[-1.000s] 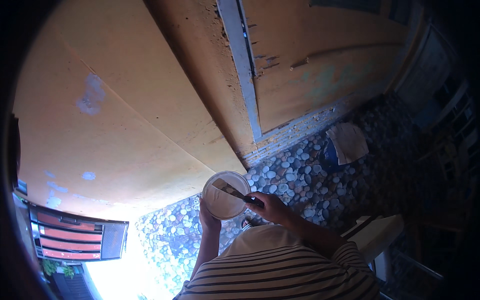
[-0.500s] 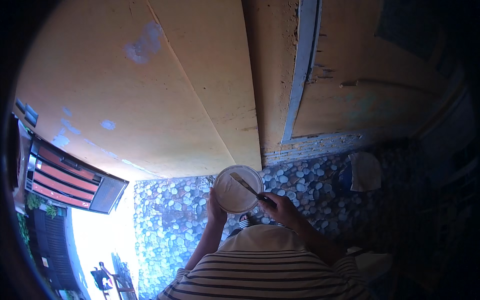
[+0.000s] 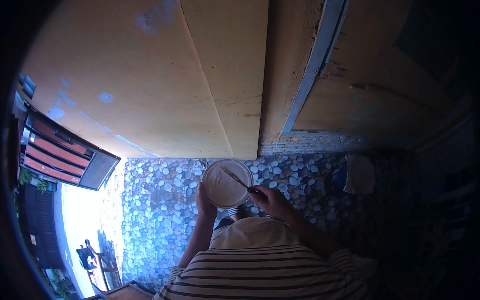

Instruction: The person patches wall surfaces by scooping putty from a container with a putty knife and spreading it over cracks on the walls.

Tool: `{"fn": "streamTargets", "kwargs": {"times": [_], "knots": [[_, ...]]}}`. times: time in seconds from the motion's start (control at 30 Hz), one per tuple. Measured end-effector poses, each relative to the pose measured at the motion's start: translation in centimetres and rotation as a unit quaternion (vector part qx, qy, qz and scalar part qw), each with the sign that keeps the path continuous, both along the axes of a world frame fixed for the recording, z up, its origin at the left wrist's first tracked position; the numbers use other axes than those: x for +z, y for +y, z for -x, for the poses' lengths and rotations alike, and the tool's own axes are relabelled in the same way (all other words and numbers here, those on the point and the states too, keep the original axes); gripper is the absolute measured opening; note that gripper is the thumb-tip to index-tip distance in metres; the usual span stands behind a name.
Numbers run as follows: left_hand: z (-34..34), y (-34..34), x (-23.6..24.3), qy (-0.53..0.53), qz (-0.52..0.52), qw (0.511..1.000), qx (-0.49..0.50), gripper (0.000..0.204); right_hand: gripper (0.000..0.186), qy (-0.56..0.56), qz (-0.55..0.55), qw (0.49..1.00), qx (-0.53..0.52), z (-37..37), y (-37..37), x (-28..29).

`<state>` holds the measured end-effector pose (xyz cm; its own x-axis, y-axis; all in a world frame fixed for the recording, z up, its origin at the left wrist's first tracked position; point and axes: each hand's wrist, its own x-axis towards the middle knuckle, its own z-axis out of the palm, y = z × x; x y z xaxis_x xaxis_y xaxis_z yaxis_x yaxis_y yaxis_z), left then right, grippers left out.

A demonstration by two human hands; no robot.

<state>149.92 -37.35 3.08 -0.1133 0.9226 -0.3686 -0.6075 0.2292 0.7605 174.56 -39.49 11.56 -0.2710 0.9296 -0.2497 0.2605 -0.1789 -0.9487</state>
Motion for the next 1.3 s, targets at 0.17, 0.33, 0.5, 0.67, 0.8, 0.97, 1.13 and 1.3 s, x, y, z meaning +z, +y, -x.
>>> {"fn": "streamTargets", "kwargs": {"times": [0.17,0.33,0.5,0.67,0.8,0.97,1.13,1.3], "knots": [[1.7,-0.4,-2.1,0.037,0.001,0.999,0.006,0.058,0.026,-0.044,-0.09,0.995,-0.007,-0.9,1.7,-1.4],[2.9,0.2,-0.7,-0.009,0.027,0.998,0.051,0.057,0.027,-0.071,-0.165,0.983,-0.045,-2.4,6.5,-0.3],[5.5,1.1,-1.2,-0.022,0.015,0.998,0.052,0.058,0.029,-0.113,-0.264,0.957,-0.046,-2.4,12.8,4.3],[8.1,2.6,-1.4,-0.031,0.006,0.998,0.052,0.058,0.027,-0.256,-0.351,0.899,-0.052,-1.8,19.5,8.6],[10.7,3.7,-1.4,0.06,-0.048,0.997,0.007,0.059,0.028,-0.37,-0.424,0.826,-0.032,-1.4,24.0,11.6],[12.4,5.3,-1.2,0.022,-0.018,0.999,0.035,0.059,0.03,-0.406,-0.474,0.781,-0.026,-1.6,27.8,13.6],[12.0,6.3,-2.4,-0.04,-0.008,0.996,0.082,0.058,0.031,-0.448,-0.439,0.779,-0.013,-1.5,30.9,15.5],[11.3,6.4,-4.5,0.072,-0.074,0.994,0.043,0.057,0.034,-0.438,-0.48,0.76,-0.003,-1.2,32.2,16.2]]}}
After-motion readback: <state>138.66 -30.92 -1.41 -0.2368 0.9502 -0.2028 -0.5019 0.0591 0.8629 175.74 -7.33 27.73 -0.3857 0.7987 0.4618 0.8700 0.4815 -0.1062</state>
